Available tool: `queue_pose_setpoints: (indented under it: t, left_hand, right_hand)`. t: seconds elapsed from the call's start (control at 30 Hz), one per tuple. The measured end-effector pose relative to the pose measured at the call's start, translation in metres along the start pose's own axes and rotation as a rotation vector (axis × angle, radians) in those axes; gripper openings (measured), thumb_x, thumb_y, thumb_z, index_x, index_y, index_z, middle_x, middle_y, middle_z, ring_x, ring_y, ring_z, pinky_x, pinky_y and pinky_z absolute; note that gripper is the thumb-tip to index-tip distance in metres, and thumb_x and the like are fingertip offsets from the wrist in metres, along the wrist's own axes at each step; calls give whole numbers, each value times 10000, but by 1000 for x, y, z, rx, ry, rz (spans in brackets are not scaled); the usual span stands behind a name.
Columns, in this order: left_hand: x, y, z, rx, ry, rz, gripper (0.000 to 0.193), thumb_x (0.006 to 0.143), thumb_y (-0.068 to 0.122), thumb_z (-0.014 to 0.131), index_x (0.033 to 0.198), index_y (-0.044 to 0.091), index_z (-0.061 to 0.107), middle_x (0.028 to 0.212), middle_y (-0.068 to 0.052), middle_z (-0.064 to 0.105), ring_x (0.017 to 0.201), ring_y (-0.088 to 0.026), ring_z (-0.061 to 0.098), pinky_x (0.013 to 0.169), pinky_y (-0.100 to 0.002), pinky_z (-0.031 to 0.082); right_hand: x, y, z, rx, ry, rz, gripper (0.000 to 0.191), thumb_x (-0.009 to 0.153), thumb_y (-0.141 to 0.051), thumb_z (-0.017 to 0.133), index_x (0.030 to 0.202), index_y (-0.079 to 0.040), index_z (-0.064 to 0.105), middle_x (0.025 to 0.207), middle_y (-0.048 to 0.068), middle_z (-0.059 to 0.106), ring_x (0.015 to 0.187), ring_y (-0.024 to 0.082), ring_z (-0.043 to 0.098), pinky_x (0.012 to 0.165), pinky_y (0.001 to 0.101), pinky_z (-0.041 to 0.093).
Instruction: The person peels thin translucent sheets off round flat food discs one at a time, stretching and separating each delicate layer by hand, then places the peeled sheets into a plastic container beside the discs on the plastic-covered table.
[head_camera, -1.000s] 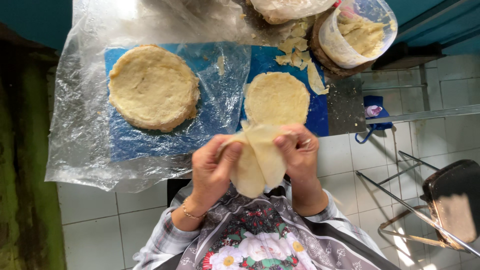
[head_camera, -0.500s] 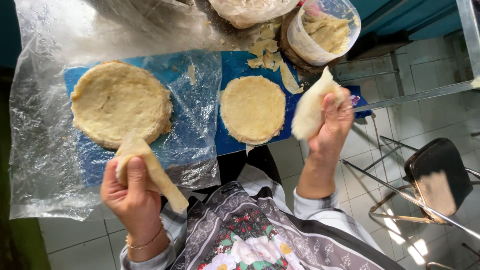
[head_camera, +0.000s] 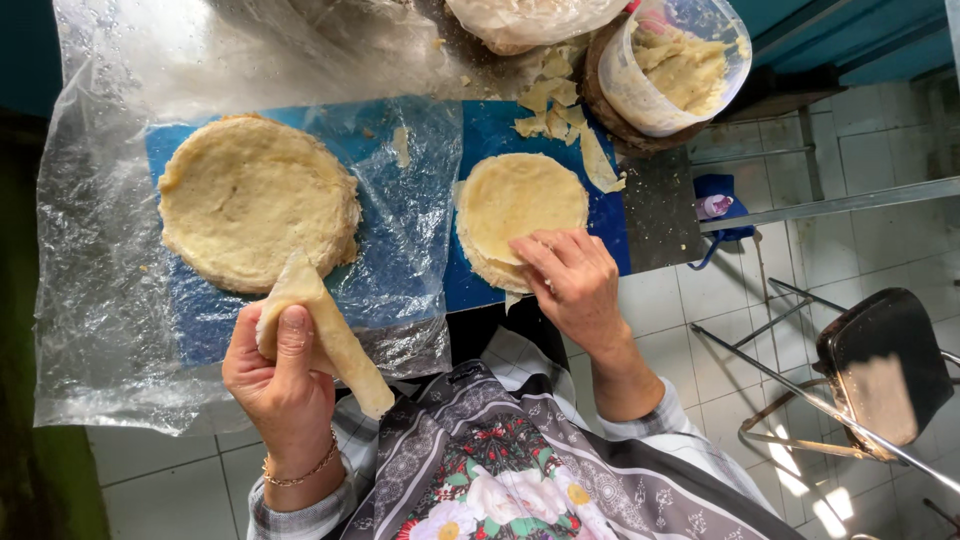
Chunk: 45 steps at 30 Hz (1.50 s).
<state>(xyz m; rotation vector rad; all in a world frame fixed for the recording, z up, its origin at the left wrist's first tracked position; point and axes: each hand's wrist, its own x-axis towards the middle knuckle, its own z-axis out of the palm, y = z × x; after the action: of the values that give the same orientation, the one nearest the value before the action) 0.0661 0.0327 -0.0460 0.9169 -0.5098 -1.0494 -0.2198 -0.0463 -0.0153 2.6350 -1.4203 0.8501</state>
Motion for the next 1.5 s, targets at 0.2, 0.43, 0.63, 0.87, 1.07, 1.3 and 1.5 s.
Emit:
queue_pose_setpoints:
  t: [0.2,0.43,0.63,0.87,1.07,1.3,1.5]
  left_hand:
    - [1,1,17,-13,-74,-73,118,1084,70,642,1170,-10,654,1056,-22,683,938,-61,618,838,-211,510]
    - [1,3,39,158,-273,-285,273,1003,81,647,1266,9,632,1094,-15,714,955,-67,663,827,-221,534]
    - [1,-14,66,3,-628,-528,256,984,69,705,1222,-21,677,1062,-36,728,932,-87,672,827,-256,556]
    - [-2,-16,51,95,-534,-497,262,966,67,697,1212,-25,697,1046,-40,747,921,-73,671,801,-236,554]
    - [-4,-24,44,191,-395,-330,200,983,69,685,1157,-18,731,986,-15,750,870,-38,654,773,-206,546]
    - [5,-18,50,224,-356,-210,184,1003,58,672,1165,-16,716,1020,-3,735,917,-36,651,818,-199,534]
    - [8,-5,64,572,-273,255,222,995,48,688,1216,27,686,1148,-73,713,977,-117,682,816,-245,573]
  right_hand:
    - [-15,4,10,16,46,-2,321,814,-19,794,1114,-114,737,1019,17,698,947,225,659,782,381,477]
    - [-13,-6,3,2,-12,-3,267,863,-200,827,1111,-123,765,1021,33,690,932,243,644,771,407,460]
    - [-16,-17,3,1398,-52,361,644,882,-547,648,1369,-132,576,1228,9,665,1127,131,656,981,294,517]
    - [-42,-9,17,1541,213,772,292,970,-143,755,1199,6,650,1090,71,714,990,142,671,881,295,544]
    - [-42,-2,23,1396,298,697,210,980,-59,757,1155,1,658,1029,34,684,932,93,620,845,235,494]
    - [-35,-4,13,1538,277,761,134,963,-42,717,1083,-11,664,1000,34,679,912,98,632,853,237,513]
    - [-21,-13,19,1674,243,819,130,967,-35,713,1086,-21,664,1013,36,674,922,101,615,869,243,493]
